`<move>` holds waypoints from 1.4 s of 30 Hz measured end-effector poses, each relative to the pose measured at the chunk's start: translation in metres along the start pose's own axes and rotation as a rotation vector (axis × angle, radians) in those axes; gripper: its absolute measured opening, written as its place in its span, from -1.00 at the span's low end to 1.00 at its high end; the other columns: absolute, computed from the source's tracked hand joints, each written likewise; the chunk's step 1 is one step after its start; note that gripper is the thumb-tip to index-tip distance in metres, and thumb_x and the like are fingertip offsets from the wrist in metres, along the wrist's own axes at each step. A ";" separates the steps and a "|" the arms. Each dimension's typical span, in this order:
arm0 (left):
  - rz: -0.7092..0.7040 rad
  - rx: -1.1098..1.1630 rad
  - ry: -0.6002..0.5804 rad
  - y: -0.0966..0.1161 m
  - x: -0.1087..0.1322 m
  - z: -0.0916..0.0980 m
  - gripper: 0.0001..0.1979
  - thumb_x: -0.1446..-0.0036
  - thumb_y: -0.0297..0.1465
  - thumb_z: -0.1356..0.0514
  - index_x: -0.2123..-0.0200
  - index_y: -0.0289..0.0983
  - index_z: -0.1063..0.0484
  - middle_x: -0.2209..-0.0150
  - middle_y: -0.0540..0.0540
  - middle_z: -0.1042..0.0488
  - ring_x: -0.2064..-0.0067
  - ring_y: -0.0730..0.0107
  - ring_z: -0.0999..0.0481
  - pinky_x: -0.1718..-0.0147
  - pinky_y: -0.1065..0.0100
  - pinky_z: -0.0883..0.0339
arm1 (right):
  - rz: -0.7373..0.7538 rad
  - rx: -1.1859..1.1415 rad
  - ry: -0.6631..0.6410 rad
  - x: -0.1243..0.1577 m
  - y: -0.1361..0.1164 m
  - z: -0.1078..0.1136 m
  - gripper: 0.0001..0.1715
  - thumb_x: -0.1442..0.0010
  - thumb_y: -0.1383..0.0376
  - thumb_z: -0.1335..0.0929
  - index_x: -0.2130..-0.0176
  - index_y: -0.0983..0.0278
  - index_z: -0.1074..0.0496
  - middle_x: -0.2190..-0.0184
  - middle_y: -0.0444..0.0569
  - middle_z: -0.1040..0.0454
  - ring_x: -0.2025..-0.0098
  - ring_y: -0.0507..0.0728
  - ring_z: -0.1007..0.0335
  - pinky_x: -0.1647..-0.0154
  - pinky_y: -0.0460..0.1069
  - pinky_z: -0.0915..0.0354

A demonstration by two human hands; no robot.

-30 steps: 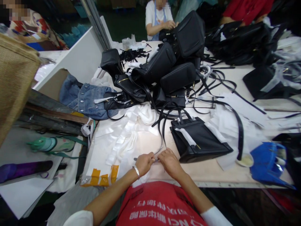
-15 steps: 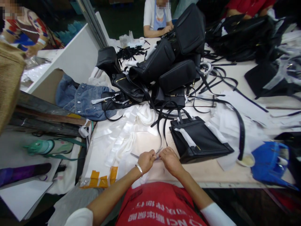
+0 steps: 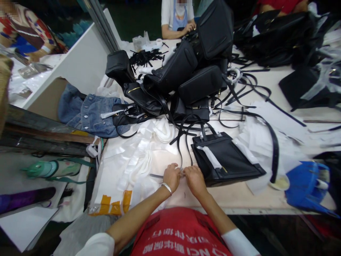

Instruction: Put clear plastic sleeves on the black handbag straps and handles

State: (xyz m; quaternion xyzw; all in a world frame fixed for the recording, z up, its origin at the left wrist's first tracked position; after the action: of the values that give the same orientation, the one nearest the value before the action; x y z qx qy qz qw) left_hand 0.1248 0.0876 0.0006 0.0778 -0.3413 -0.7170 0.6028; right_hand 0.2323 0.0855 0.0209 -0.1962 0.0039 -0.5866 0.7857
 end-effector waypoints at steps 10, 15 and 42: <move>0.059 0.195 0.041 -0.021 -0.009 0.009 -0.87 -0.13 -0.37 -0.06 0.41 -0.25 -0.36 0.35 -0.05 -0.41 0.27 0.35 -0.37 0.25 0.36 -0.21 | -0.334 -0.782 0.162 0.029 0.018 -0.020 -0.74 -0.21 0.15 -0.24 0.19 0.28 -0.31 0.27 0.04 -0.44 0.24 0.15 -0.37 0.18 0.05 -0.28; 0.145 0.572 0.114 -0.015 -0.002 0.024 -0.86 -0.12 -0.33 -0.05 0.38 -0.25 -0.35 0.45 0.02 -0.42 0.37 0.41 -0.39 0.34 0.40 -0.23 | -0.636 -1.579 -0.085 0.025 -0.003 -0.049 -0.44 -0.01 0.02 -0.39 0.08 0.29 -0.34 0.16 0.07 -0.48 0.17 0.16 -0.43 0.24 0.03 -0.34; 0.401 -0.213 0.324 -0.150 -0.062 0.111 -0.55 -0.09 -0.34 -0.08 -0.10 -0.05 -0.27 -0.34 0.01 0.39 -0.31 -0.07 0.28 -0.15 -0.16 0.17 | -0.413 -1.745 -0.400 0.114 -0.051 0.020 -0.57 -0.06 -0.04 -0.35 0.44 0.26 -0.26 0.71 -0.16 -0.32 0.63 0.04 -0.25 0.51 -0.06 -0.12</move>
State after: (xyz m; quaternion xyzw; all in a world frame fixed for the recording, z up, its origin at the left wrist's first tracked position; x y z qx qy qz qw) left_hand -0.0391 0.1945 -0.0217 0.0586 -0.1717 -0.5933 0.7842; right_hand 0.2254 -0.0259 0.0810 -0.8144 0.2745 -0.4595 0.2245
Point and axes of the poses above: each hand's wrist, its own x-axis away from the middle knuckle, its own z-axis out of the back of the hand, y = z × x, the point moved 6 cm from there along -x, towards the middle knuckle
